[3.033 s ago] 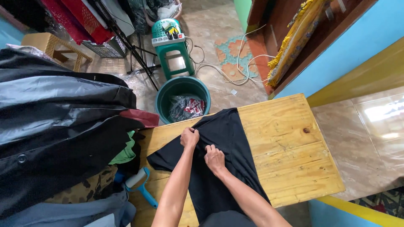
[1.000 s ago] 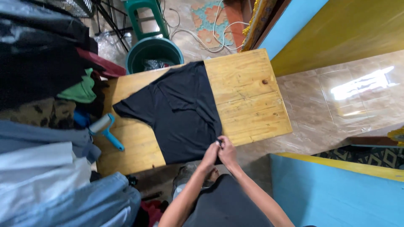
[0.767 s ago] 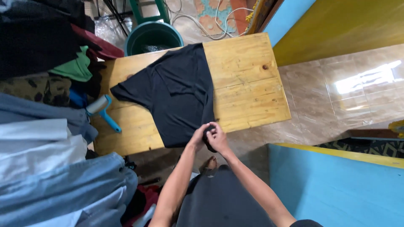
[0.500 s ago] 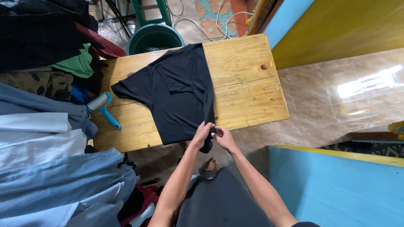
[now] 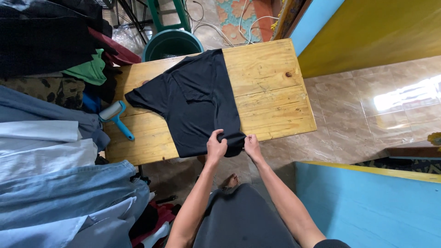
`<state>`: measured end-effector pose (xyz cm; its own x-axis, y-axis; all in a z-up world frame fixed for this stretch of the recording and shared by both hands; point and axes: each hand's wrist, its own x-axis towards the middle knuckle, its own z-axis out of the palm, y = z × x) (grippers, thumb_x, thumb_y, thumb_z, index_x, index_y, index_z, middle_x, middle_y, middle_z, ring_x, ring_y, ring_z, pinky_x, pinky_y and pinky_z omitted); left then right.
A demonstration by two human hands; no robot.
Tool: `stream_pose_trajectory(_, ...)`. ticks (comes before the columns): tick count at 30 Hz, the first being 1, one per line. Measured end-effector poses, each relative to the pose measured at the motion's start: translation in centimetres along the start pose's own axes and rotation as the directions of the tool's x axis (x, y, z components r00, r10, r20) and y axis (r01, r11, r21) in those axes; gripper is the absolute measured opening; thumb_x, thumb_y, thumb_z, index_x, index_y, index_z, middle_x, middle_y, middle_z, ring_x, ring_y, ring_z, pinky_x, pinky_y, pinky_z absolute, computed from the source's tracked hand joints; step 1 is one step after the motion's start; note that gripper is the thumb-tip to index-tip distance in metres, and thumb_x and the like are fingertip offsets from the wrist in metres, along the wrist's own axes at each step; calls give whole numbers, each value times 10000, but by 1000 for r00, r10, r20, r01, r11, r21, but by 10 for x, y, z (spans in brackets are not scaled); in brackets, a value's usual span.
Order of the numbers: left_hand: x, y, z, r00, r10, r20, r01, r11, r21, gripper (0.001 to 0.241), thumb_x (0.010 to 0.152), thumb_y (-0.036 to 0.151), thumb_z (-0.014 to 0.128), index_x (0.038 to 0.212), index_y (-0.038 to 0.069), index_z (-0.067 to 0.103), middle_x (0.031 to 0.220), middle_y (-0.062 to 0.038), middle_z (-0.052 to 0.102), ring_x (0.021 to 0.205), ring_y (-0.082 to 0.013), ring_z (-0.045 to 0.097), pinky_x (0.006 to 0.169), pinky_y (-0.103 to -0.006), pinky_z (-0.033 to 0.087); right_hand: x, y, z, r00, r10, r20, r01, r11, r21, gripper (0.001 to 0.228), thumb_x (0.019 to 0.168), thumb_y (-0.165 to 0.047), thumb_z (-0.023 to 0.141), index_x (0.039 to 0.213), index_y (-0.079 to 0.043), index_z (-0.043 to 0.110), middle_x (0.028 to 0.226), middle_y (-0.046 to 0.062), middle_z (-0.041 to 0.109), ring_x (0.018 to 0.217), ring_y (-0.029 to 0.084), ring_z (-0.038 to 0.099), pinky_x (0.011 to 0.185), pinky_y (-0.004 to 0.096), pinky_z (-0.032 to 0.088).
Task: The person lays a black t-shirt on a wooden table, smooths it out, and uses a lint roller to clean the surface. They then fold the t-shirt neatly into a compact rectangle and roll it over the folded garment before placing it aside.
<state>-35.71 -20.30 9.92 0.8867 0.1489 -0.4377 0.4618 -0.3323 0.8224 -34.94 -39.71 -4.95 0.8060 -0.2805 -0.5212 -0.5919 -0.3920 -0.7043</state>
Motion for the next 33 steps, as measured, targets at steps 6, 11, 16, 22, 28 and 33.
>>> stream_pose_trajectory(6,6,-49,12,993,-42,-110,37,998,-46,669,827,159,729,1462,202,523,1065,-201,692,1113,-392,684,965,-484,542,-47,-41,-23,993,-115,-3,114,983,-145,293,960,-336,541,1098,-103,653,983,167,768,1057,379,713,901,487,552)
stream_pose_trajectory(11,12,-68,22,973,24,-230,-47,995,-92,674,808,175,750,1454,130,562,899,-139,645,884,-325,686,827,-486,526,-38,-11,-18,965,-240,-109,246,968,48,188,928,-223,603,1024,-81,680,829,189,740,771,312,742,764,444,558)
stream_pose_trajectory(16,8,-64,11,997,-73,10,72,993,96,658,786,331,782,1388,116,626,1010,-185,708,1018,-363,705,875,-514,555,-33,32,-9,994,-93,-58,100,988,118,245,945,-211,587,1117,-61,674,874,166,764,810,275,741,792,418,560)
stream_pose_trajectory(22,22,-108,12,962,-225,153,169,934,314,717,805,466,786,1409,115,620,1183,-142,739,1182,-301,694,942,-465,588,-35,22,-16,978,-148,-147,134,986,-101,327,818,-469,784,994,-194,786,852,45,795,909,268,765,806,396,591)
stream_pose_trajectory(28,17,-97,18,984,-173,30,158,946,284,481,838,399,747,1221,110,717,1027,-111,762,1101,-321,718,908,-480,583,-31,-1,-10,983,-160,-84,140,968,-207,299,742,-478,844,876,-214,802,745,0,774,802,241,771,739,363,605)
stream_pose_trajectory(33,11,-86,29,982,-168,-85,182,963,199,264,831,336,663,948,118,752,949,-138,720,1051,-386,702,919,-502,555,-45,-17,-19,971,-222,-91,211,970,-122,192,790,-378,786,821,-191,756,753,42,756,828,302,751,754,417,565)
